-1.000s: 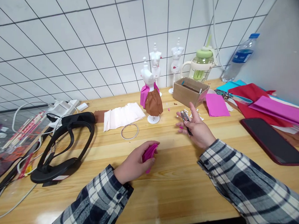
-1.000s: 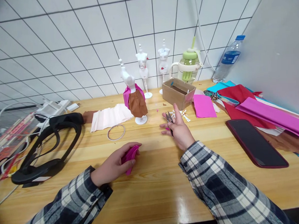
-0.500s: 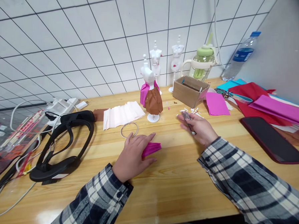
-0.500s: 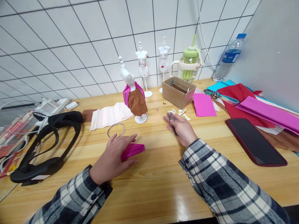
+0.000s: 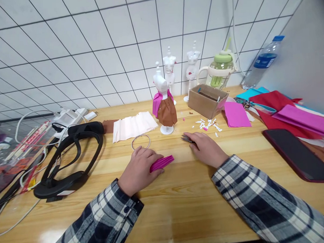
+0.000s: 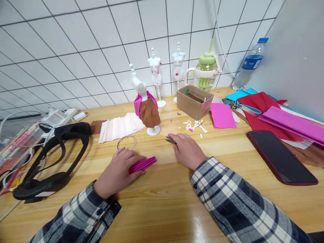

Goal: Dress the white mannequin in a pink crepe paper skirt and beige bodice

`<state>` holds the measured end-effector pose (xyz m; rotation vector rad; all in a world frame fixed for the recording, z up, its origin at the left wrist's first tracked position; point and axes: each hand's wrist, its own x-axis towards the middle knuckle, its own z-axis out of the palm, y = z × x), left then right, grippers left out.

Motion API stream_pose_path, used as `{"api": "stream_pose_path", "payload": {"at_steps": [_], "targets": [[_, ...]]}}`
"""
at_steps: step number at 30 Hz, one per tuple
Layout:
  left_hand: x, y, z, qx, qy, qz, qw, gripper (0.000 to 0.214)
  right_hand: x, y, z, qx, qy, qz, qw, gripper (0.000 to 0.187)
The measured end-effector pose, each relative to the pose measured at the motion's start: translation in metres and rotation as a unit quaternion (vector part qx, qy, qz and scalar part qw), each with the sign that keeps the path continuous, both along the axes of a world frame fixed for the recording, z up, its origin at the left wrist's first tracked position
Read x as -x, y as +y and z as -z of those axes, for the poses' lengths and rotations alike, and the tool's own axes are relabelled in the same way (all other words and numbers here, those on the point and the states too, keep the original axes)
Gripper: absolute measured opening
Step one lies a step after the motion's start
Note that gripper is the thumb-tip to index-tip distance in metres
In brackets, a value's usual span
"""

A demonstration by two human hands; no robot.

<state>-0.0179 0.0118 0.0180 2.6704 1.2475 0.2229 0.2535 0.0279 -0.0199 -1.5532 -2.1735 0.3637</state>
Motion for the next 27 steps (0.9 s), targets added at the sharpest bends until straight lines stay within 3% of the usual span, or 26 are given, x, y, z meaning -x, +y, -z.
{"api": "stream_pose_path", "payload": {"at_steps": [3, 5, 8, 10, 12, 14, 16, 17, 21, 24, 27], "targets": [[-0.002, 0.001, 0.001, -0.023, 0.013, 0.017, 1.0, 0.027, 0.003, -0.001, -0.004, -0.058, 0.004, 0.026, 0.998, 0.046], [-0.002, 0.001, 0.002, -0.045, 0.014, 0.029, 0.998, 0.025, 0.008, -0.004, -0.009, -0.072, 0.054, 0.007, 0.996, 0.038], [-0.002, 0.0, 0.003, -0.088, -0.015, 0.054, 0.995, 0.023, 0.02, -0.011, -0.015, -0.006, 0.143, -0.04, 0.989, 0.022], [-0.001, -0.002, 0.002, -0.133, -0.046, 0.064, 0.988, 0.02, 0.03, -0.016, -0.017, 0.062, 0.194, -0.054, 0.977, 0.026], [0.001, -0.005, 0.0, -0.181, -0.069, 0.068, 0.979, 0.019, 0.038, -0.021, -0.018, 0.175, 0.263, -0.064, 0.946, 0.038], [0.002, -0.007, -0.002, -0.212, -0.082, 0.071, 0.971, 0.022, 0.042, -0.025, -0.019, 0.306, 0.337, -0.071, 0.887, 0.05], [0.002, -0.009, -0.003, -0.224, -0.09, 0.07, 0.968, 0.023, 0.044, -0.028, -0.02, 0.376, 0.39, -0.078, 0.837, 0.053], [0.002, -0.009, -0.004, -0.223, -0.094, 0.067, 0.968, 0.024, 0.044, -0.028, -0.02, 0.381, 0.404, -0.08, 0.828, 0.053], [-0.002, -0.009, -0.001, -0.167, -0.122, 0.026, 0.978, 0.016, 0.044, -0.029, -0.019, 0.323, 0.416, -0.09, 0.846, 0.048], [-0.008, -0.01, 0.004, -0.063, -0.166, -0.036, 0.983, 0.012, 0.046, -0.028, -0.015, 0.254, 0.401, -0.086, 0.876, 0.037], [-0.014, -0.013, 0.007, 0.071, -0.214, -0.089, 0.97, 0.013, 0.048, -0.028, -0.014, 0.216, 0.366, -0.06, 0.903, 0.019]]}}
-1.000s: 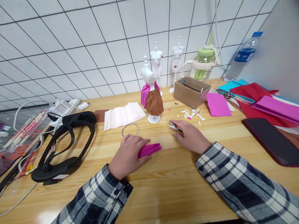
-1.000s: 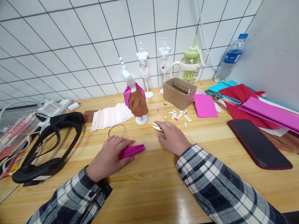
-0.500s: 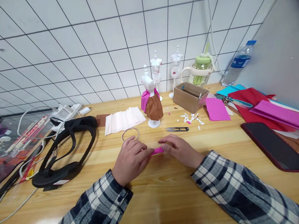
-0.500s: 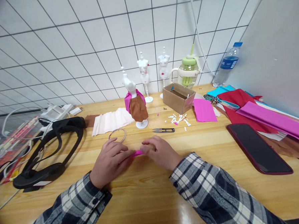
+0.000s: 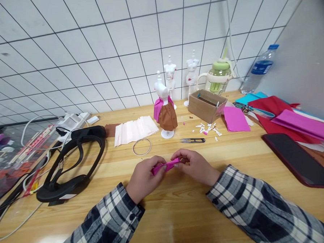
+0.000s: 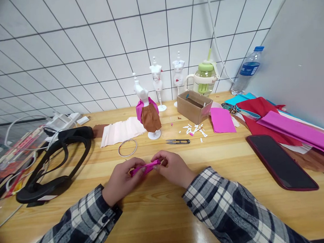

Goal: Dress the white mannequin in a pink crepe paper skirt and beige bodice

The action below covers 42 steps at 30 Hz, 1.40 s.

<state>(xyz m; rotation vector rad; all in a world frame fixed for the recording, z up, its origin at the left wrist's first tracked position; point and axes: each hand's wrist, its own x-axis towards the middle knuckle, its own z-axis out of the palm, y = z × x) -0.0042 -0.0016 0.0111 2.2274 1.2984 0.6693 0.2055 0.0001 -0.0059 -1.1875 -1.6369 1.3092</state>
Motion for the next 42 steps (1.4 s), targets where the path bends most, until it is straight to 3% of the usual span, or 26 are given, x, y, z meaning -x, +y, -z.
{"api": "stream_pose_path", "payload": {"at_steps": [3, 7, 13, 17, 22, 29, 36, 42], "targets": [[-0.005, -0.004, -0.002, 0.11, -0.057, 0.014, 0.992, 0.022, 0.0, -0.002, -0.004, -0.044, -0.052, 0.008, 0.998, 0.017], [-0.01, -0.009, -0.01, 0.133, -0.078, 0.039, 0.987, 0.024, -0.001, -0.01, -0.013, -0.103, -0.083, -0.022, 0.991, 0.022], [-0.011, -0.013, -0.015, 0.143, -0.145, 0.034, 0.978, 0.025, -0.001, -0.014, -0.022, -0.031, 0.005, -0.006, 0.999, 0.035], [-0.01, -0.012, -0.009, 0.181, -0.21, 0.018, 0.961, 0.03, -0.003, -0.011, -0.021, 0.015, 0.025, -0.028, 0.999, 0.029], [-0.007, -0.01, -0.002, 0.199, -0.244, -0.002, 0.949, 0.032, -0.003, -0.009, -0.017, 0.011, 0.011, -0.01, 1.0, 0.019], [-0.005, -0.008, -0.003, 0.2, -0.253, -0.015, 0.947, 0.033, -0.005, -0.007, -0.016, 0.018, -0.007, 0.01, 1.0, 0.019], [-0.004, -0.007, -0.003, 0.203, -0.247, -0.022, 0.947, 0.029, -0.005, -0.005, -0.018, 0.068, 0.078, -0.023, 0.994, 0.024], [-0.007, -0.007, 0.0, 0.263, -0.32, -0.005, 0.91, 0.013, -0.003, -0.006, -0.019, 0.027, 0.016, -0.027, 0.999, 0.021]]}}
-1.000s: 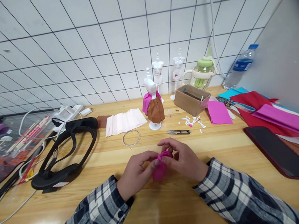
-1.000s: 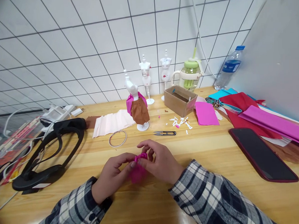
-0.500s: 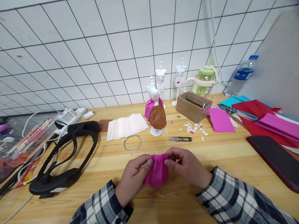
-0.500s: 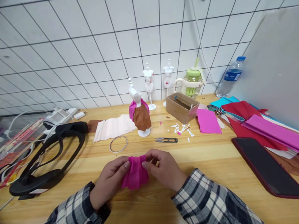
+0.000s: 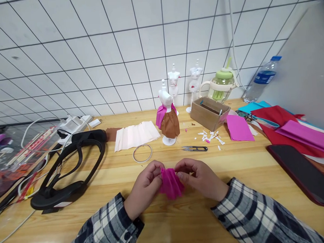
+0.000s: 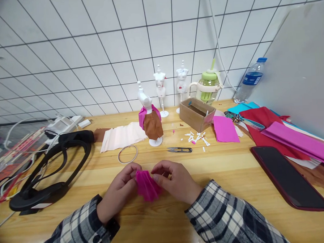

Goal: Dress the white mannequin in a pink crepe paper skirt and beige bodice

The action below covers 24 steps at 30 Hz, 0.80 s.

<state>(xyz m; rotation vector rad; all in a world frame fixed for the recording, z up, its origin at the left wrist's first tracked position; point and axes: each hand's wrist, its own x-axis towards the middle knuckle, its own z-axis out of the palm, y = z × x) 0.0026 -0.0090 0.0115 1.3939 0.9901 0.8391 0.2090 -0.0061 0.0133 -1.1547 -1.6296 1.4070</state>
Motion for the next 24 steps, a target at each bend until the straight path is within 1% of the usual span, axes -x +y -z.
{"api": "stream_pose_path", "payload": {"at_steps": [3, 6, 10, 12, 15, 17, 19, 21, 24], "targets": [[-0.0017, -0.0014, -0.0009, 0.014, -0.004, 0.009, 1.0, 0.012, -0.0007, -0.0019, -0.0004, -0.037, -0.051, 0.001, 0.998, 0.021], [-0.0024, -0.0022, -0.0022, 0.01, -0.011, 0.011, 1.0, 0.014, -0.0013, -0.0036, -0.0007, -0.079, -0.076, -0.017, 0.994, 0.021], [-0.0027, -0.0018, -0.0007, 0.018, -0.035, 0.046, 0.998, 0.019, -0.0008, -0.0041, -0.0001, -0.124, -0.11, -0.022, 0.986, 0.015], [-0.0029, -0.001, 0.0007, 0.005, -0.013, 0.049, 0.999, 0.02, -0.0006, -0.0039, 0.0004, -0.144, -0.138, -0.011, 0.98, 0.01], [-0.0028, 0.0004, 0.0017, -0.031, 0.038, 0.019, 0.999, 0.02, -0.0005, -0.0035, 0.0005, -0.171, -0.176, 0.002, 0.969, 0.004], [-0.0028, 0.001, 0.001, -0.044, 0.056, 0.007, 0.997, 0.025, -0.0003, -0.0035, 0.0002, -0.182, -0.191, 0.006, 0.965, 0.003], [-0.0033, 0.0009, -0.0004, -0.05, 0.064, 0.013, 0.997, 0.027, 0.0001, -0.0039, -0.0004, -0.184, -0.2, 0.011, 0.962, 0.005], [-0.0039, 0.0004, -0.002, -0.059, 0.073, 0.024, 0.995, 0.026, 0.0005, -0.0046, -0.0011, -0.179, -0.206, 0.016, 0.962, 0.007], [-0.004, 0.0005, -0.0036, -0.08, 0.097, 0.02, 0.992, 0.022, -0.0001, -0.0058, -0.0019, -0.161, -0.199, 0.014, 0.967, 0.008]]}}
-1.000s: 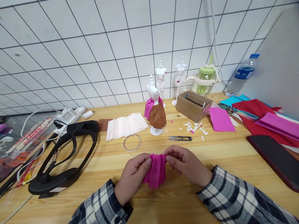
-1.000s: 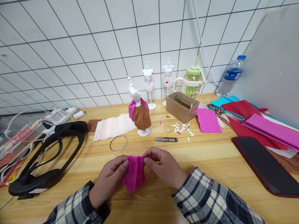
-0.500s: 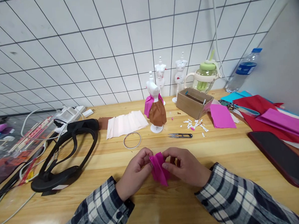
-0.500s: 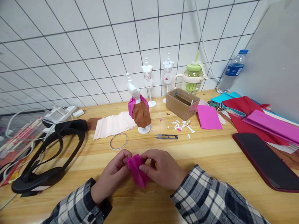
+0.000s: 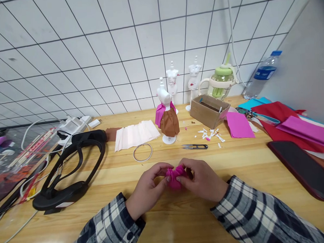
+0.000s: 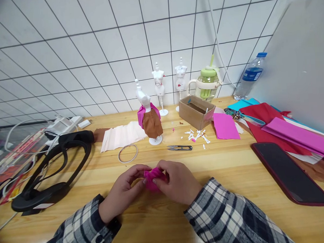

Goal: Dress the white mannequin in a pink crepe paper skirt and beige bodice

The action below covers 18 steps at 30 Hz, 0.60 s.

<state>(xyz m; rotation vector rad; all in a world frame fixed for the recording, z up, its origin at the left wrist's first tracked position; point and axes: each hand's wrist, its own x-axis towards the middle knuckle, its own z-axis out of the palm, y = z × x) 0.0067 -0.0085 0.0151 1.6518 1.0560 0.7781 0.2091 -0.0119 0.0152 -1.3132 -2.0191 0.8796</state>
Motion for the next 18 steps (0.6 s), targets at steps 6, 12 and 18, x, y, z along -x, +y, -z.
{"api": "stream_pose_path", "payload": {"at_steps": [6, 12, 18], "targets": [[0.0029, 0.0033, 0.0024, -0.005, 0.005, -0.007, 1.0, 0.023, -0.004, 0.0012, 0.0003, 0.04, 0.085, -0.044, 0.995, 0.02], [0.0014, 0.0015, 0.0041, 0.017, -0.022, -0.028, 0.999, 0.028, -0.0027, 0.004, 0.0025, 0.016, 0.091, -0.066, 0.993, 0.022], [0.0067, -0.0003, -0.0008, -0.014, -0.014, -0.034, 0.999, 0.037, -0.0027, 0.0031, 0.0045, -0.002, 0.062, -0.028, 0.998, 0.022]]}}
